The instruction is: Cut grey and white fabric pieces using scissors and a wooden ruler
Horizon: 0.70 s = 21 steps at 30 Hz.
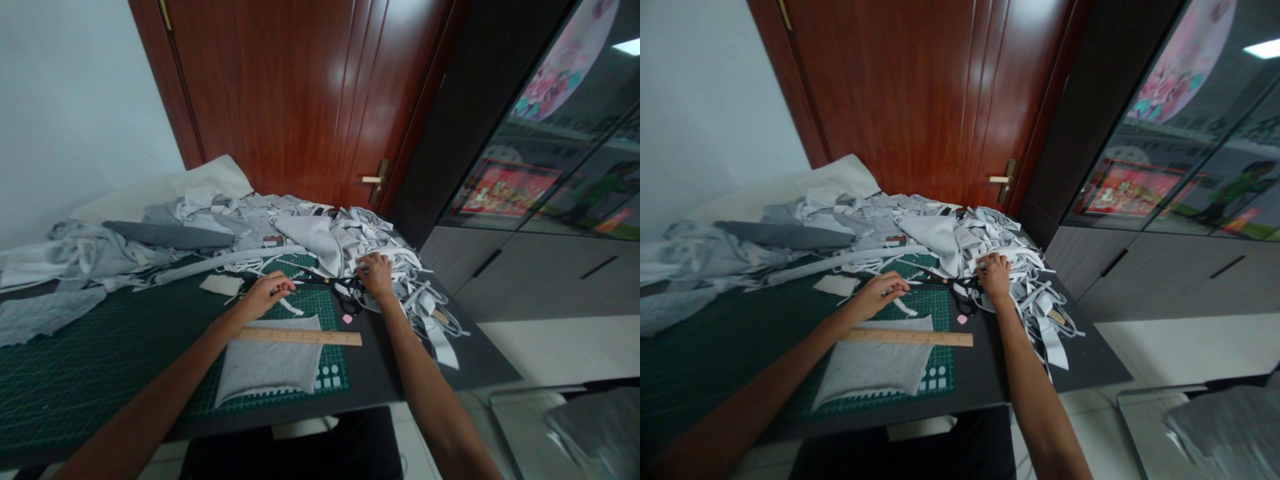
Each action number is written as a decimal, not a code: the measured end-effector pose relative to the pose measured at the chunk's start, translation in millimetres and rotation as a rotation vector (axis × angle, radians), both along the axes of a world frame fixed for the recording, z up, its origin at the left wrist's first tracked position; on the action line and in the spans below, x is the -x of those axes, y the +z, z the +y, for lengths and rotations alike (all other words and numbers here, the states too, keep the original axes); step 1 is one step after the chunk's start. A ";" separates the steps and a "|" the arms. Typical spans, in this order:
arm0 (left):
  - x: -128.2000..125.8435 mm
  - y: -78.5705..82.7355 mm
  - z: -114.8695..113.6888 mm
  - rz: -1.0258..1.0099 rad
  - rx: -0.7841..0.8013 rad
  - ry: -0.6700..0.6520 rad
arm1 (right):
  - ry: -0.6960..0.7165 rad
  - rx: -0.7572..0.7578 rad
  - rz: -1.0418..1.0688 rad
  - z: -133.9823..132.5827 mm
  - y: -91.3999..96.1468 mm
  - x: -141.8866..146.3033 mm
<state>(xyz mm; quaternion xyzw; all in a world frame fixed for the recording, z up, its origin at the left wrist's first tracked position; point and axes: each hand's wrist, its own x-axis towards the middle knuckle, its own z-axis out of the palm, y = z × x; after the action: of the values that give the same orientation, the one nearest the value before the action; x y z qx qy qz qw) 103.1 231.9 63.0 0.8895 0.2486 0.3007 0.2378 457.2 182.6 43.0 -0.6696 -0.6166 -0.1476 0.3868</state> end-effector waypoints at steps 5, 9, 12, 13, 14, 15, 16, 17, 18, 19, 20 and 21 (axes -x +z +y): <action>-1.0 2.3 -6.4 0.011 0.028 0.003 | 0.055 -0.179 0.146 -0.7 13.9 3.4; -1.5 3.5 -12.3 0.036 0.017 -0.047 | 0.068 -0.368 0.331 -7.8 27.3 14.3; -1.4 1.7 -14.0 0.044 0.016 -0.069 | 0.107 -0.486 0.439 -16.0 36.9 25.7; -1.3 0.8 -14.2 0.045 0.018 -0.072 | 0.123 -0.522 0.469 -18.7 40.3 29.6; -1.3 -0.1 -14.3 0.042 0.020 -0.072 | 0.139 -0.557 0.500 -21.2 44.0 33.6; -1.3 -0.8 -14.6 0.038 0.023 -0.070 | 0.155 -0.587 0.529 -23.6 48.0 37.7; -1.5 -1.0 -15.2 0.028 0.031 -0.066 | 0.171 -0.615 0.563 -25.9 52.4 42.3; -1.7 -0.8 -16.2 0.014 0.042 -0.062 | 0.191 -0.641 0.602 -28.2 57.2 47.5; -1.9 -0.1 -17.5 -0.004 0.053 -0.056 | 0.211 -0.664 0.639 -30.8 62.3 53.6; -2.3 1.0 -19.3 -0.025 0.064 -0.048 | 0.243 -0.686 0.689 -33.7 67.7 61.0; -2.9 2.3 -21.3 -0.051 0.073 -0.040 | 0.290 -0.703 0.749 -37.2 73.4 69.9; -3.7 3.7 -23.5 -0.075 0.082 -0.037 | 0.345 -0.711 0.809 -41.0 79.4 80.2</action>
<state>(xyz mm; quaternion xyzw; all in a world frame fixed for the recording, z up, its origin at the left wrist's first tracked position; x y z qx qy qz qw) 106.7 208.4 66.6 0.8715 0.2351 0.3191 0.2888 377.0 141.6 122.4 -0.3909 -0.4322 -0.0124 0.8126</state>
